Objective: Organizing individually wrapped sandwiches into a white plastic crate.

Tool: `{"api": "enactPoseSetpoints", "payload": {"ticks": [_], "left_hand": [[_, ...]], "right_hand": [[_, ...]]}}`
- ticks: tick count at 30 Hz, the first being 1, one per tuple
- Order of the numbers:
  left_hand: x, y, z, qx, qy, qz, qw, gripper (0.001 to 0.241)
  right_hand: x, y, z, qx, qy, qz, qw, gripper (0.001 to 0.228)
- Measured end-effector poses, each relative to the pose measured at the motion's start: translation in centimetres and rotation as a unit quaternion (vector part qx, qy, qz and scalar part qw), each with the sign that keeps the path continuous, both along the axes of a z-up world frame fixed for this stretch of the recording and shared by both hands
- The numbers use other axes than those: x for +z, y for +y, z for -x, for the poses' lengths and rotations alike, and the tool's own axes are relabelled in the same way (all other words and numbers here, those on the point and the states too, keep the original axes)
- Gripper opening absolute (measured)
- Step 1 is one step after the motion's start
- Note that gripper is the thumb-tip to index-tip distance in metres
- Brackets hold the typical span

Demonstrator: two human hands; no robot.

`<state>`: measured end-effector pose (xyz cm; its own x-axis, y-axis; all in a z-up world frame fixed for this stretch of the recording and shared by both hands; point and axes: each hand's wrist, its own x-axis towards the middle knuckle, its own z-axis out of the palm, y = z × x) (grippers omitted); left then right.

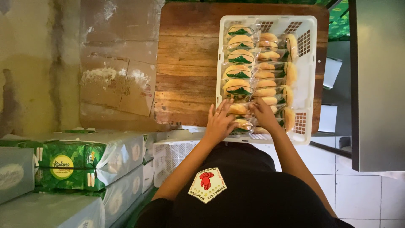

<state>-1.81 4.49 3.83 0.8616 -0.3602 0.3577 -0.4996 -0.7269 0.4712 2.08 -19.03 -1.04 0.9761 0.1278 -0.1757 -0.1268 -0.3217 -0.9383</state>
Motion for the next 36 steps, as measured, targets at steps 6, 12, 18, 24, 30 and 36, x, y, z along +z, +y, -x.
{"api": "enactPoseSetpoints", "payload": {"ticks": [6,12,18,24,30,36], "left_hand": [[-2.3,-0.2,-1.5,-0.035,0.083,-0.062,0.994,0.03],[-3.0,-0.6,-2.0,-0.037,0.077,-0.088,0.992,0.031],[-3.4,-0.7,-2.4,-0.029,0.128,-0.129,0.983,0.061],[-3.6,-0.6,-2.4,-0.045,0.139,-0.147,0.978,0.062],[-0.6,-0.2,-2.7,-0.074,0.15,-0.15,0.974,0.079],[0.2,-0.5,-5.3,-0.021,0.139,-0.087,0.986,0.078]], "right_hand": [[1.4,0.0,-2.0,0.058,0.051,0.157,0.985,0.027],[-3.7,0.3,-7.0,-0.132,0.064,0.131,0.98,0.055],[-4.2,0.8,-7.1,-0.144,0.07,0.129,0.979,0.035],[-7.0,0.3,-7.6,-0.233,0.072,0.103,0.964,0.027],[-6.1,0.5,-7.6,-0.147,0.074,0.147,0.975,0.032],[-7.7,0.9,-8.0,-0.051,0.122,0.252,0.959,0.038]]}}
